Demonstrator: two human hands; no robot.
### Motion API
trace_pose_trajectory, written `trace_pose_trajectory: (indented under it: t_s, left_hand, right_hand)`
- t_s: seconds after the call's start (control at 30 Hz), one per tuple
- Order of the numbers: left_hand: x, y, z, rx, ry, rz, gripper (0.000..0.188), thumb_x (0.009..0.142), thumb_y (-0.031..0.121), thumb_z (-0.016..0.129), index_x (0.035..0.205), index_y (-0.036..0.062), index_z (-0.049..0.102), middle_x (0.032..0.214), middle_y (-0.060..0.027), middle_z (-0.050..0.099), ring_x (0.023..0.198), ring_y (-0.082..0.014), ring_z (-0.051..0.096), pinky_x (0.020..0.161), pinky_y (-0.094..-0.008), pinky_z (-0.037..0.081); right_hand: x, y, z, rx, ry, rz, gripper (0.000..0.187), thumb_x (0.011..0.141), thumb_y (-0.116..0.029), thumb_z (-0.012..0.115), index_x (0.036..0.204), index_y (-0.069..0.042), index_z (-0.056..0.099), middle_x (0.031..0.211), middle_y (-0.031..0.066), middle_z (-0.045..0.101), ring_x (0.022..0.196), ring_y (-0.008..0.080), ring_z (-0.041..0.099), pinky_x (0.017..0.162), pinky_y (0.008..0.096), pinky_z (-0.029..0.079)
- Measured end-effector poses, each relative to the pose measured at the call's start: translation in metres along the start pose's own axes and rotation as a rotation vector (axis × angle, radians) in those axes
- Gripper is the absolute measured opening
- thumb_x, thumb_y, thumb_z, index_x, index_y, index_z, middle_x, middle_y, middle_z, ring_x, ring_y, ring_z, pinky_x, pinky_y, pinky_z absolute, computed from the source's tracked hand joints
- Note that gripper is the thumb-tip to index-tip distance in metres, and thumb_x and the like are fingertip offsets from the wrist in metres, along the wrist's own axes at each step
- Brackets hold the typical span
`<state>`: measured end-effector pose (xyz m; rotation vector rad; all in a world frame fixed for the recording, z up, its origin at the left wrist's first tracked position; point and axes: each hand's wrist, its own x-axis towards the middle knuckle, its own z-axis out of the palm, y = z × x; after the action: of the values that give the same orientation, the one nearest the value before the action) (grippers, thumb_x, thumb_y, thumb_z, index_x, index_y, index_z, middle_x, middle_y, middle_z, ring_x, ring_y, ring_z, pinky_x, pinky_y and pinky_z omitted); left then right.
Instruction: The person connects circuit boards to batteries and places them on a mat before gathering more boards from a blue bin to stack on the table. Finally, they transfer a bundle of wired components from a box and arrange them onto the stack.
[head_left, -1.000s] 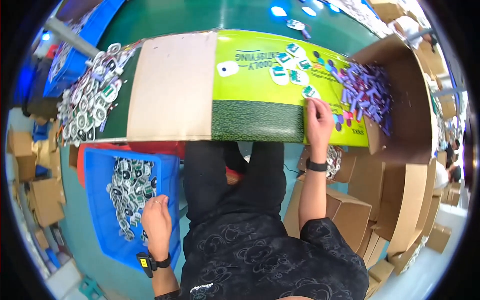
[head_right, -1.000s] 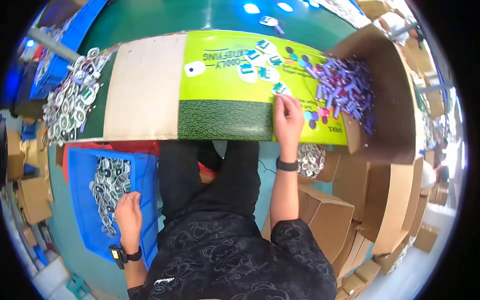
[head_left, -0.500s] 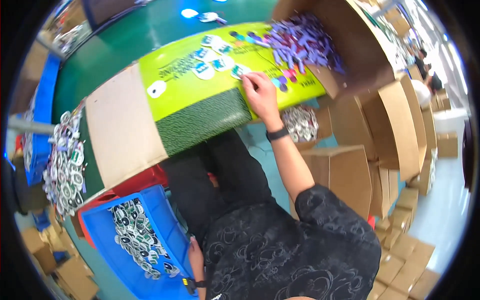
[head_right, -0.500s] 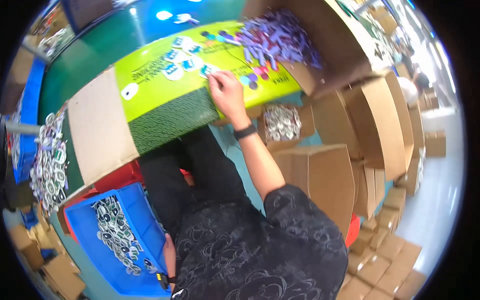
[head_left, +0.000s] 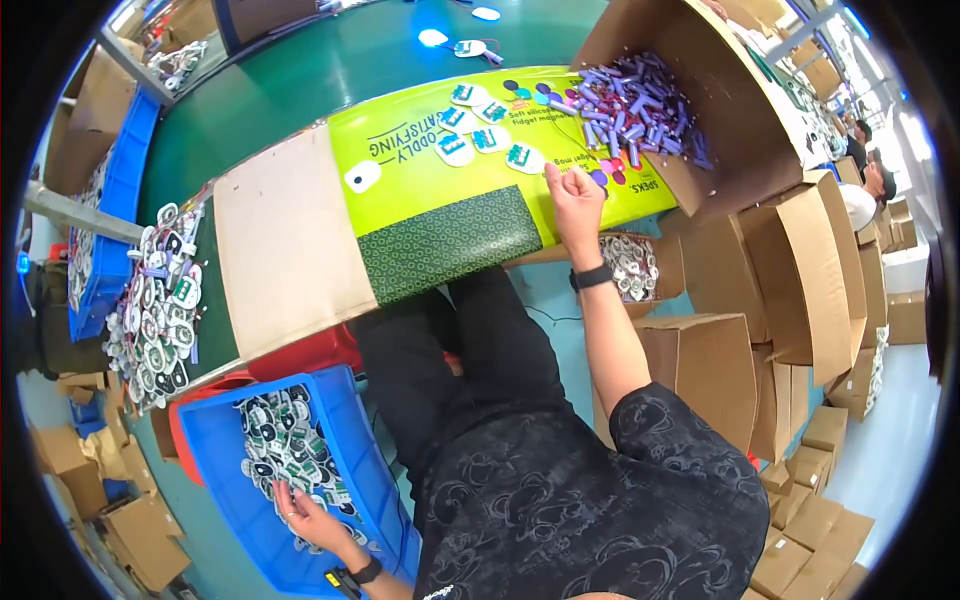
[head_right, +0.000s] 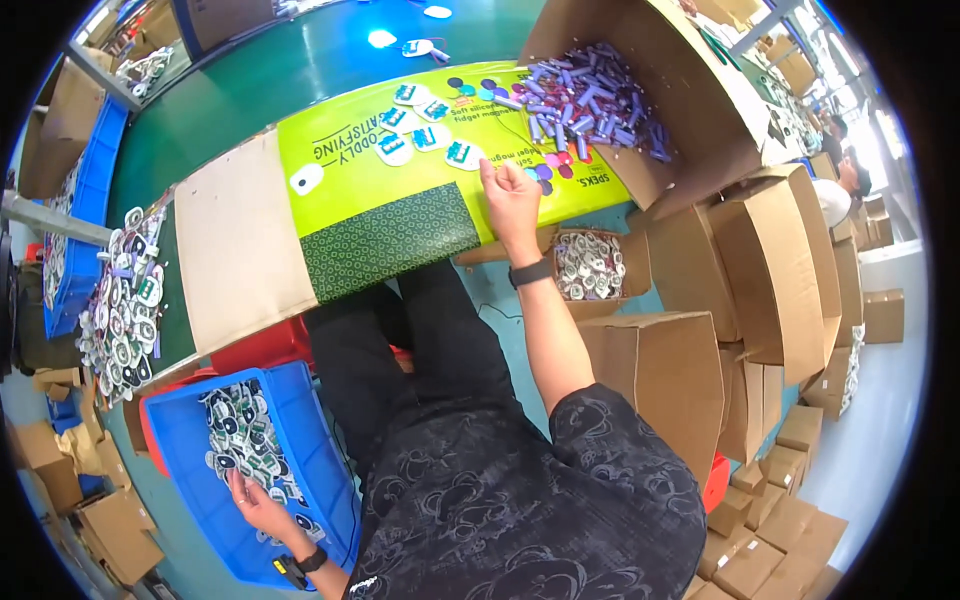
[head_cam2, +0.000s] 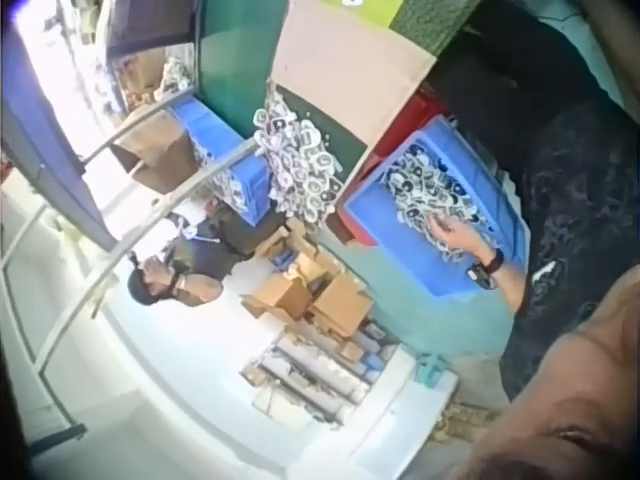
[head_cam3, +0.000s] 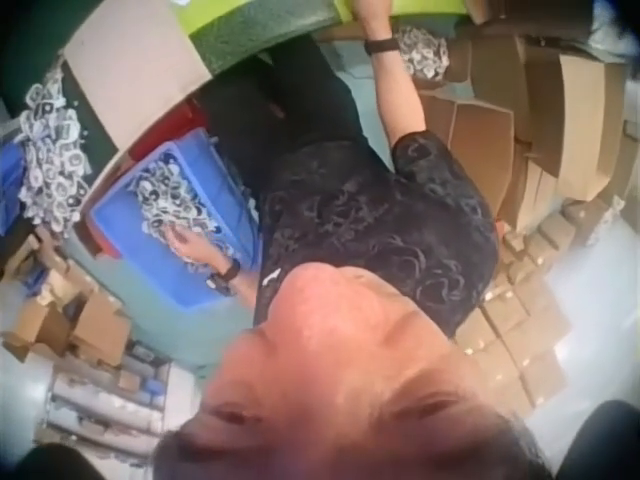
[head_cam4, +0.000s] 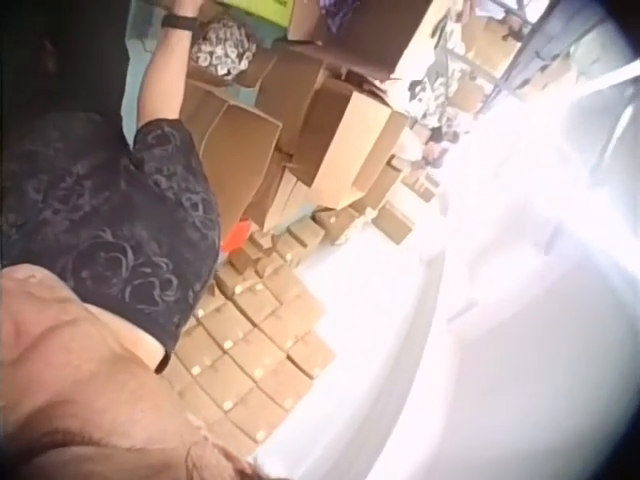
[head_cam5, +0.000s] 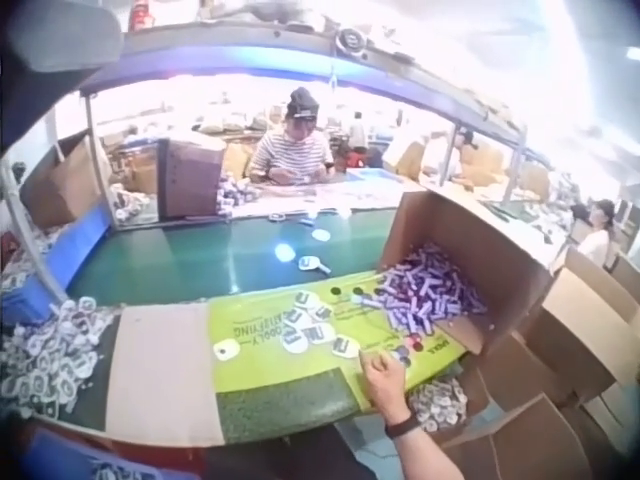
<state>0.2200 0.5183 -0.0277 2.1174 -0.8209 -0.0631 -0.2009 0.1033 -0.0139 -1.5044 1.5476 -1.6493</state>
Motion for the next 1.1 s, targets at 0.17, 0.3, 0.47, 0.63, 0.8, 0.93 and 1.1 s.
trace_pose_trajectory:
  t_s: [0.17,0.3,0.47,0.63,0.8,0.93,1.1]
  left_hand:
    - [0.006,-0.099,-0.033,-0.211,0.053,-0.307,0.036,0.101,0.008,0.054,0.134,-0.0061,0.055,0.139,-0.0171,0.057,0.123,-0.0242,0.058,0.103,-0.0346,0.045]
    - [0.005,-0.159,-0.047,-0.111,0.087,-0.43,0.039,0.099,0.008,0.054,0.136,-0.0055,0.055,0.133,-0.0171,0.06,0.117,-0.0241,0.059,0.101,-0.0343,0.045]
    - [-0.002,-0.219,-0.041,0.158,0.03,-0.414,0.046,0.095,0.015,0.06,0.137,-0.0026,0.054,0.145,-0.0207,0.051,0.131,-0.0326,0.05,0.109,-0.0405,0.038]
    - [0.001,-0.232,-0.021,0.288,-0.002,-0.491,0.051,0.096,0.024,0.061,0.14,0.0003,0.053,0.146,-0.021,0.049,0.137,-0.0342,0.045,0.113,-0.0416,0.034]
    - [0.0,-0.233,-0.012,0.308,-0.004,-0.494,0.053,0.096,0.026,0.063,0.14,0.0,0.052,0.144,-0.0201,0.051,0.136,-0.0339,0.046,0.113,-0.0411,0.034]
    - [-0.026,-0.256,-0.048,0.437,-0.02,-0.592,0.052,0.095,0.025,0.064,0.136,-0.0052,0.052,0.143,-0.0232,0.051,0.131,-0.0373,0.049,0.111,-0.0429,0.037]
    - [-0.01,-0.249,0.02,0.134,0.014,-0.49,0.046,0.091,0.018,0.068,0.13,-0.0027,0.057,0.136,-0.0243,0.056,0.129,-0.0374,0.05,0.112,-0.0447,0.036]
  right_hand:
    - [0.005,0.009,-0.003,0.057,0.036,0.023,0.046,0.088,-0.004,0.067,0.065,-0.008,0.028,0.061,-0.0057,0.027,0.061,0.0043,0.024,0.051,0.028,0.022]
    - [0.022,-0.025,0.019,-0.196,-0.154,0.0,0.029,0.083,-0.009,0.073,0.076,-0.005,0.045,0.069,0.0006,0.047,0.064,0.0128,0.045,0.059,0.031,0.039]
    - [0.072,-0.064,0.078,-0.735,-0.543,-0.486,0.087,0.082,-0.054,0.074,0.153,-0.018,0.038,0.161,0.0235,0.023,0.151,0.0417,0.017,0.12,0.0534,0.018]
    - [0.09,-0.037,0.101,-1.016,-0.754,-0.373,0.09,0.084,-0.071,0.061,0.156,-0.026,0.031,0.165,0.0204,0.012,0.152,0.0429,0.007,0.119,0.0615,0.009]
    - [0.078,-0.006,0.08,-0.907,-0.672,-0.421,0.074,0.091,-0.068,0.053,0.15,-0.025,0.043,0.161,0.0178,0.026,0.149,0.0413,0.02,0.119,0.0599,0.012]
    - [0.064,-0.003,0.098,-0.835,-0.762,-0.43,0.063,0.094,-0.057,0.057,0.148,-0.026,0.047,0.159,0.0206,0.029,0.148,0.0446,0.019,0.117,0.061,0.017]
    - [0.043,-0.136,0.107,-0.77,-0.649,-0.88,0.051,0.092,-0.011,0.067,0.142,-0.007,0.053,0.149,0.0189,0.047,0.14,0.0359,0.041,0.115,0.0453,0.033]
